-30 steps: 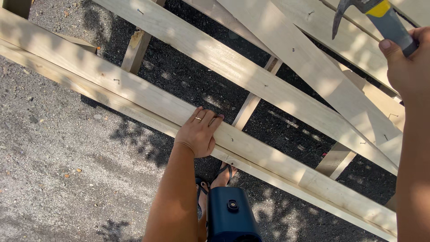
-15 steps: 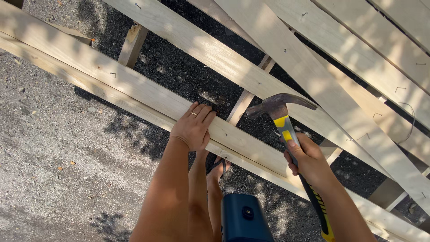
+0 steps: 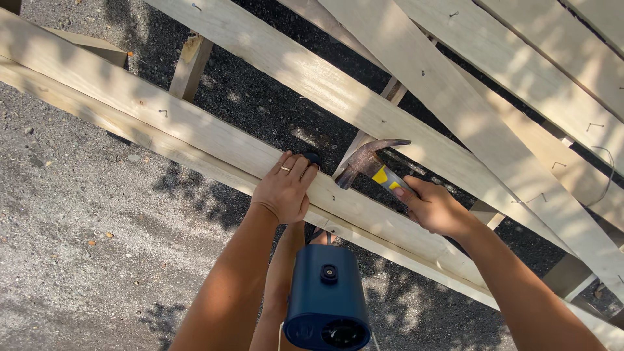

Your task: The person hammers nails into a wooden slatted frame lying on gravel, pressing slats into place and driving nails with a claw hammer. They take nails from a cardboard nail box, reposition slats, and at the end hold a wooden block against the frame while working.

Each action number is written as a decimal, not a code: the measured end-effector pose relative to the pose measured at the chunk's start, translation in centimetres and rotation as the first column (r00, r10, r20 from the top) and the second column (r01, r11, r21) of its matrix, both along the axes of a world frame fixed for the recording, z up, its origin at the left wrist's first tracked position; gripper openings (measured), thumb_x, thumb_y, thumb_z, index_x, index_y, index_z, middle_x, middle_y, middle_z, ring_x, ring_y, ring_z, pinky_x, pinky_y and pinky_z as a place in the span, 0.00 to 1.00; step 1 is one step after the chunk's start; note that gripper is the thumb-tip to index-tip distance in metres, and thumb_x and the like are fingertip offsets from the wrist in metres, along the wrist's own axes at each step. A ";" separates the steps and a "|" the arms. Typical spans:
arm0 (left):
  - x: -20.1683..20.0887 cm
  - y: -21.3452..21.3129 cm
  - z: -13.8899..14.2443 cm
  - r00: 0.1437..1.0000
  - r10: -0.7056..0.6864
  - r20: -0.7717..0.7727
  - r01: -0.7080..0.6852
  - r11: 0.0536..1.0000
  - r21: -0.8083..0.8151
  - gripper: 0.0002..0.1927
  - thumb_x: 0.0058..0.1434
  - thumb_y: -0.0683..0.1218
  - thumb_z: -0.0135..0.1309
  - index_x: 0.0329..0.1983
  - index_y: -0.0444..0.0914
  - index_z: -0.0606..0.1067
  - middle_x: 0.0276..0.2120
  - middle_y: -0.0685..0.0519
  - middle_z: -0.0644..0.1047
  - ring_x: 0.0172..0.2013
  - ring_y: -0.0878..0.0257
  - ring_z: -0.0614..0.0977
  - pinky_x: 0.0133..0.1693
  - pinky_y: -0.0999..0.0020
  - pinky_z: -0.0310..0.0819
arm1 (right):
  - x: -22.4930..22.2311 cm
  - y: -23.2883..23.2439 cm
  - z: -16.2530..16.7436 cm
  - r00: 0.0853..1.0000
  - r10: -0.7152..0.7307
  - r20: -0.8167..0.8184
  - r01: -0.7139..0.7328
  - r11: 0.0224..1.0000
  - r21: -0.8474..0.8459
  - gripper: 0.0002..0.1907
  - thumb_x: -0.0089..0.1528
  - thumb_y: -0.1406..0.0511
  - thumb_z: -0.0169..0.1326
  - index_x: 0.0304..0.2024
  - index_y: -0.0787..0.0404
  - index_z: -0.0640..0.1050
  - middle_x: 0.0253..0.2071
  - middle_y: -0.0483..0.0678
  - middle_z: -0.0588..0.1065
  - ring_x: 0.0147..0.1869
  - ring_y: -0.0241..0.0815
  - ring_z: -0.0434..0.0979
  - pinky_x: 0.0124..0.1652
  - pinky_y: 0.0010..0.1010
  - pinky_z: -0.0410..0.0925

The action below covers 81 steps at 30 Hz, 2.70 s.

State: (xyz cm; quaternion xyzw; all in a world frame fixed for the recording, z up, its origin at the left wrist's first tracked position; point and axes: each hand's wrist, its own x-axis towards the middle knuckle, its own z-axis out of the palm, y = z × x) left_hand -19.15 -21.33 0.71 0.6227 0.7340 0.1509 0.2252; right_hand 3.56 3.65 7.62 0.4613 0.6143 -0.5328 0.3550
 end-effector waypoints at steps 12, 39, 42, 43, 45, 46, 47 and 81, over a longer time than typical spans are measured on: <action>0.1 -0.1 0.0 1.000 -0.011 -0.013 0.011 1.000 0.003 0.32 0.49 0.46 0.52 0.60 0.33 0.70 0.52 0.42 0.70 0.58 0.46 0.71 0.68 0.47 0.57 | -0.7 -1.4 0.3 0.996 0.010 0.088 -0.013 1.000 0.029 0.20 0.68 0.49 0.45 0.39 0.57 0.72 0.20 0.45 0.66 0.19 0.35 0.63 0.20 0.31 0.61; -2.2 -1.5 1.2 0.952 0.298 -0.072 -0.285 0.947 0.149 0.28 0.58 0.50 0.50 0.62 0.37 0.71 0.59 0.46 0.72 0.66 0.49 0.69 0.68 0.44 0.54 | -4.9 2.7 5.3 0.947 -0.322 0.019 0.323 0.944 -0.070 0.16 0.68 0.54 0.45 0.40 0.60 0.69 0.21 0.45 0.66 0.18 0.35 0.61 0.20 0.31 0.61; -3.6 -1.5 0.4 0.966 0.256 -0.044 -0.255 0.967 0.025 0.24 0.58 0.49 0.49 0.59 0.39 0.72 0.57 0.46 0.72 0.65 0.49 0.69 0.69 0.45 0.55 | -8.3 3.1 7.6 0.967 -0.253 -0.012 0.253 0.966 0.045 0.17 0.69 0.52 0.43 0.41 0.59 0.68 0.21 0.46 0.64 0.19 0.35 0.61 0.21 0.31 0.62; -3.6 -1.4 0.2 0.964 0.261 -0.045 -0.262 0.965 -0.012 0.23 0.59 0.49 0.49 0.58 0.40 0.72 0.55 0.46 0.72 0.64 0.49 0.70 0.69 0.45 0.55 | -9.2 2.5 7.9 0.974 -0.226 0.017 0.225 0.973 0.059 0.17 0.69 0.52 0.44 0.41 0.59 0.69 0.21 0.45 0.64 0.19 0.35 0.61 0.21 0.31 0.61; -3.3 -1.4 -0.1 0.963 0.268 -0.039 -0.270 0.961 -0.063 0.21 0.59 0.49 0.49 0.56 0.40 0.72 0.53 0.46 0.71 0.63 0.49 0.70 0.70 0.46 0.55 | -10.6 0.9 7.9 0.981 -0.170 0.089 0.164 0.984 0.068 0.16 0.69 0.52 0.44 0.41 0.59 0.70 0.22 0.45 0.64 0.20 0.36 0.60 0.21 0.32 0.59; -3.1 -1.4 -0.2 0.962 0.270 -0.045 -0.272 0.960 -0.061 0.20 0.60 0.49 0.49 0.55 0.40 0.72 0.53 0.46 0.71 0.62 0.49 0.70 0.70 0.46 0.56 | -11.2 0.0 7.8 0.984 -0.062 0.170 0.056 0.998 0.039 0.18 0.69 0.51 0.46 0.40 0.59 0.70 0.22 0.45 0.65 0.20 0.35 0.62 0.21 0.32 0.61; -3.1 -1.4 -0.3 0.961 0.270 -0.055 -0.273 0.961 -0.050 0.19 0.60 0.49 0.49 0.55 0.41 0.72 0.52 0.46 0.71 0.62 0.48 0.70 0.70 0.47 0.56 | -11.5 -0.8 7.6 0.970 0.044 0.241 -0.047 0.999 0.010 0.20 0.70 0.50 0.47 0.40 0.60 0.70 0.22 0.46 0.66 0.21 0.35 0.64 0.22 0.32 0.63; -2.8 -1.3 -0.4 0.952 0.297 -0.068 -0.299 0.954 -0.011 0.15 0.61 0.50 0.50 0.50 0.45 0.73 0.50 0.51 0.72 0.60 0.51 0.70 0.69 0.42 0.53 | -9.8 -3.2 4.2 0.957 0.034 0.286 -0.005 0.995 -0.102 0.18 0.69 0.51 0.46 0.42 0.58 0.68 0.20 0.47 0.68 0.16 0.37 0.64 0.20 0.34 0.65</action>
